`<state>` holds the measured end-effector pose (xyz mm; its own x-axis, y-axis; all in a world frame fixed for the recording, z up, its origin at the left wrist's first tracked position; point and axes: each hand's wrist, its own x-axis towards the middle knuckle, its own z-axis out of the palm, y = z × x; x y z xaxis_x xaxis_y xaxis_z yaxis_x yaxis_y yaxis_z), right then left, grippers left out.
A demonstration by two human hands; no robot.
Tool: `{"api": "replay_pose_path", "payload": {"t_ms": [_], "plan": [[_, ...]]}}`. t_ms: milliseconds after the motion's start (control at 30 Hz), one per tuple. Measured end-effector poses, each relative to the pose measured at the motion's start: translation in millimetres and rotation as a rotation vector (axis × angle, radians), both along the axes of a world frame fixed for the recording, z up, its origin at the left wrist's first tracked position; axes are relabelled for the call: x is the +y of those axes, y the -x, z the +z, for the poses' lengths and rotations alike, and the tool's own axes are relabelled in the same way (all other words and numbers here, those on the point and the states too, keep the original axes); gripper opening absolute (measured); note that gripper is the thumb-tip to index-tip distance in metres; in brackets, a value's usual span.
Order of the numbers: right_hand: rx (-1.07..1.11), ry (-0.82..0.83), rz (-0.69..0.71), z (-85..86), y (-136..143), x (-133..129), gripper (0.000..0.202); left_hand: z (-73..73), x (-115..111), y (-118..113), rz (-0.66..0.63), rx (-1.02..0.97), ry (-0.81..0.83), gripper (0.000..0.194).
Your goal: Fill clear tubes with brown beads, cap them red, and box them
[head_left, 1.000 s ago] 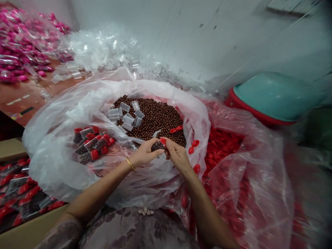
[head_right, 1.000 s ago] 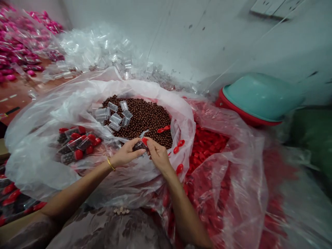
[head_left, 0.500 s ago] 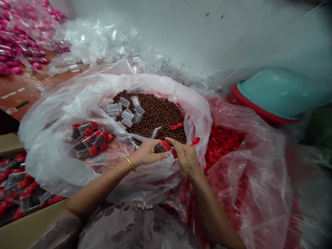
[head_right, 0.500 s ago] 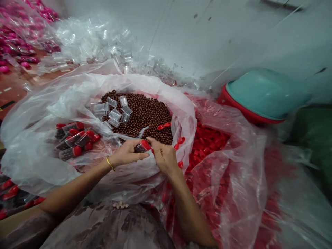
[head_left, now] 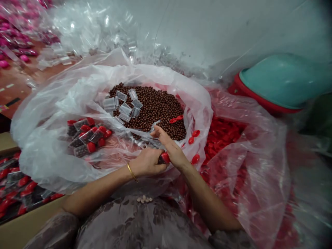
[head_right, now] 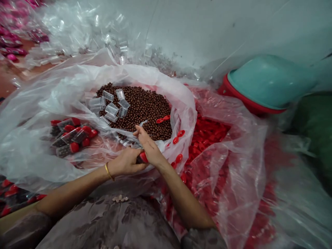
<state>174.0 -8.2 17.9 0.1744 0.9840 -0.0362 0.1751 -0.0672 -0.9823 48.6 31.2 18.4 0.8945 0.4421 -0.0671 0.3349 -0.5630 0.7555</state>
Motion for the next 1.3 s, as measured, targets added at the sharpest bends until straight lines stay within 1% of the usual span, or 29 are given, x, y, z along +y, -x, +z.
{"api": "replay_pose_path", "payload": {"t_ms": [100,167,233,333,400,433,467,500,533,567,600,667,700,733,767,833,900,967,1067,1100,1167,1233,1300], "plan": [[-0.087,0.01,0.132,6.6,0.3,-8.8,0.057,3.9,-1.4,2.3,-0.068,0.098,-0.099,0.019],[-0.137,0.012,0.17,6.4,3.2,-12.9,0.057,3.2,0.5,2.6,-0.133,0.118,-0.148,0.019],[-0.177,-0.007,0.125,1.6,9.2,-13.7,0.056,0.6,3.5,2.9,-0.152,0.123,-0.177,0.02],[-0.169,-0.047,0.035,-7.9,18.1,-5.8,0.055,-1.3,9.5,9.4,-0.131,0.131,-0.21,0.021],[-0.132,-0.077,0.0,-9.9,15.1,5.4,0.057,-0.9,15.5,23.8,-0.101,0.135,-0.247,0.022],[-0.146,-0.1,-0.03,-8.9,8.6,12.1,0.057,-0.9,19.6,35.2,-0.067,0.134,-0.272,0.022],[-0.21,-0.129,-0.071,-7.0,-1.3,18.9,0.054,-1.5,24.7,49.3,-0.014,0.135,-0.304,0.023],[-0.33,-0.152,-0.121,-4.7,-14.4,25.6,0.048,-2.9,30.8,65.7,0.059,0.148,-0.346,0.024],[-0.5,-0.163,-0.173,-2.7,-29.7,31.8,0.041,-4.7,37.7,83.3,0.145,0.166,-0.396,0.025],[-0.714,-0.148,-0.212,-1.5,-45.8,37.3,0.034,-6.7,45.1,101.1,0.234,0.193,-0.459,0.025],[-0.928,-0.097,-0.246,-1.6,-61.3,42.2,0.032,-8.1,52.4,117.6,0.311,0.217,-0.524,0.025],[-1.245,0.033,-0.264,-5.9,-85.9,49.6,0.036,-7.5,64.6,141.3,0.388,0.204,-0.632,0.026],[-1.341,0.081,-0.25,-9.6,-93.4,52.2,0.036,-5.0,68.8,146.4,0.394,0.178,-0.662,0.029],[-1.396,0.103,-0.224,-13.5,-97.5,53.9,0.036,-1.2,71.7,146.4,0.385,0.151,-0.679,0.031],[-1.422,0.099,-0.189,-17.4,-98.6,54.6,0.034,3.4,73.7,141.4,0.373,0.138,-0.685,0.031],[-1.421,0.041,-0.118,-23.8,-94.9,52.3,0.031,12.1,77.5,119.2,0.363,0.147,-0.689,0.027],[-1.384,-0.038,-0.067,-28.7,-89.2,44.6,0.03,17.2,85.2,88.3,0.37,0.185,-0.685,0.028],[-1.342,-0.115,-0.055,-33.9,-85.8,32.2,0.031,17.9,99.0,57.0,0.394,0.224,-0.679,0.03],[-1.242,-0.218,-0.077,-44.3,-85.8,10.7,0.034,14.9,128.2,18.9,0.507,0.246,-0.676,0.032],[-1.196,-0.245,-0.096,-48.1,-85.9,4.4,0.035,13.5,138.5,9.0,0.56,0.258,-0.654,0.034],[-1.1,-0.277,-0.155,-55.1,-85.0,-5.0,0.034,10.3,157.3,-7.6,0.641,0.308,-0.572,0.043],[-1.036,-0.276,-0.217,-60.3,-82.4,-9.5,0.031,6.0,171.7,-21.1,0.669,0.357,-0.498,0.054],[-1.013,-0.268,-0.247,-63.4,-79.5,-10.0,0.029,1.5,180.6,-32.7,0.686,0.377,-0.454,0.059]]}}
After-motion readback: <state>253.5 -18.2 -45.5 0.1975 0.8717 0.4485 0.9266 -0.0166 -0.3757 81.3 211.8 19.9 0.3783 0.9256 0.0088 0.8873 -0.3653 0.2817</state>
